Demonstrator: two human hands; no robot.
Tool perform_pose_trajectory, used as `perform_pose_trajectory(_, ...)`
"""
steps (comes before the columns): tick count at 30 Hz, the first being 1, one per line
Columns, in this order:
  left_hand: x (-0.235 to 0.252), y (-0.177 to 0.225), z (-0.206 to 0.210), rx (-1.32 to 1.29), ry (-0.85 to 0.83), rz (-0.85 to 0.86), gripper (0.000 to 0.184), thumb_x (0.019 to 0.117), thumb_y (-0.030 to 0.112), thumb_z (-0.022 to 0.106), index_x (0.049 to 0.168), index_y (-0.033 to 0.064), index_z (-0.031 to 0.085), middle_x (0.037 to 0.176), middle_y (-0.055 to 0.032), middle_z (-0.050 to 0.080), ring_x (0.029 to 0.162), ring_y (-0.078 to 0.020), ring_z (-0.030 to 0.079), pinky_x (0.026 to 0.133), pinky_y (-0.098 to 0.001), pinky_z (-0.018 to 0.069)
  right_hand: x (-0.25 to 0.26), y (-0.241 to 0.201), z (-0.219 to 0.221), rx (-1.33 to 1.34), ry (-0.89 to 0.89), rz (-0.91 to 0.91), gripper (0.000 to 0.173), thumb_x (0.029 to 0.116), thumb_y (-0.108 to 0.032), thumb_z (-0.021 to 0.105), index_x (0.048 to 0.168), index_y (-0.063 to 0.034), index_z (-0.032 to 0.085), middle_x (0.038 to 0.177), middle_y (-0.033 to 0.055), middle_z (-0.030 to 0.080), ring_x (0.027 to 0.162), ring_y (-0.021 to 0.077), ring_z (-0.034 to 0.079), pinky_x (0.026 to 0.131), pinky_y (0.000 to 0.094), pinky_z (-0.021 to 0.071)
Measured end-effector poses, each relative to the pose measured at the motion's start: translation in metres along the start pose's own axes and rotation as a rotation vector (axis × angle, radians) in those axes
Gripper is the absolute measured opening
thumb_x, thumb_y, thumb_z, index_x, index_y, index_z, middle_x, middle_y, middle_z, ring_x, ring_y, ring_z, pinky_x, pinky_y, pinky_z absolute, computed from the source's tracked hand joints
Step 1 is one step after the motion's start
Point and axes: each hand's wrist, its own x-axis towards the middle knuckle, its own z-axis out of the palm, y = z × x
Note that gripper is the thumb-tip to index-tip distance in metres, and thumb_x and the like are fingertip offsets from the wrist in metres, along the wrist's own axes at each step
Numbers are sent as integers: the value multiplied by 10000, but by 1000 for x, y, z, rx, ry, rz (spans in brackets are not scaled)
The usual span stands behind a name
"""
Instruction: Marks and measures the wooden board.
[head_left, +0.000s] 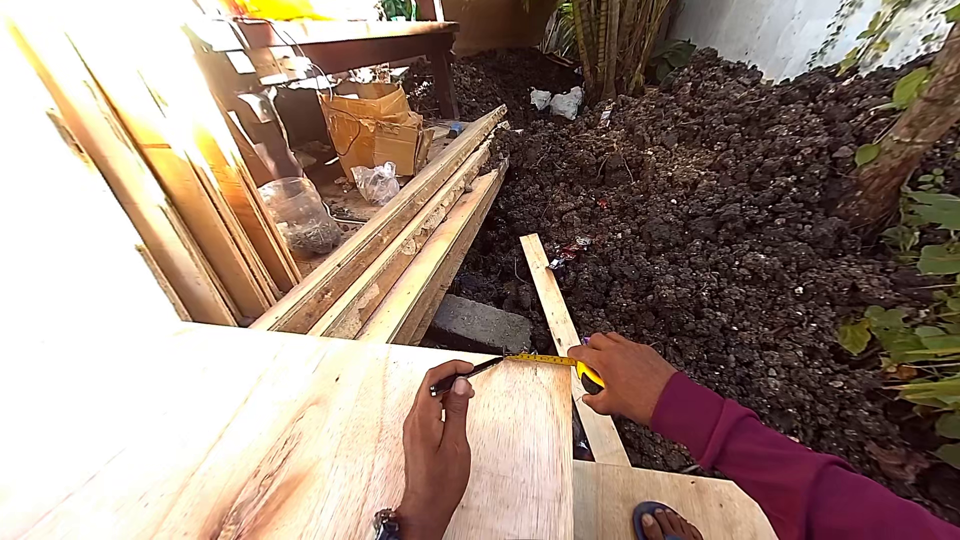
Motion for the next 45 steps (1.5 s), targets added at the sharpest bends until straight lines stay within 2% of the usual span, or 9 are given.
perform_pose_trajectory(18,0,1,-1,21,-4,6,330,1077,343,426,1175,109,637,872,51,669,768,-79,647,653,-227,543,1,1,1,-12,-3,2,592,899,-386,749,1446,-242,572,1315,108,603,1228,315,579,925,482,542)
perform_pose_trajectory(26,1,0,1,18,11,8,278,1047,293,485,1165,96,641,871,47,677,755,-66,654,639,-214,544,1,0,1,-13,-3,-3,585,901,-385,746,1437,-230,574,1310,104,603,1227,308,580,930,475,542)
perform_pose_trajectory(29,0,-4,3,21,-20,23,309,1054,310,506,1194,91,673,946,28,696,769,-72,659,649,-221,558,0,0,0,-9,-6,4,588,904,-385,747,1443,-230,572,1326,104,598,1237,310,578,936,479,542)
perform_pose_trajectory(32,-1,-5,5,57,-90,-38,349,1051,372,499,1219,138,697,1037,33,713,819,-72,678,669,-228,569,0,0,-1,-8,-12,6,589,906,-389,747,1445,-232,570,1332,106,595,1240,314,575,938,484,539)
perform_pose_trajectory(34,0,-4,6,49,-117,-66,328,1047,357,509,1216,152,702,1067,37,724,837,-75,689,680,-228,577,0,0,-1,-3,-14,5,586,908,-382,748,1446,-231,570,1331,103,596,1241,312,574,943,482,539)
perform_pose_trajectory(45,0,-5,4,80,-39,-43,350,1057,386,475,1182,142,694,982,45,735,819,-75,696,675,-229,573,1,2,0,2,2,-1,584,899,-391,748,1436,-243,574,1307,98,607,1221,308,586,910,489,547)
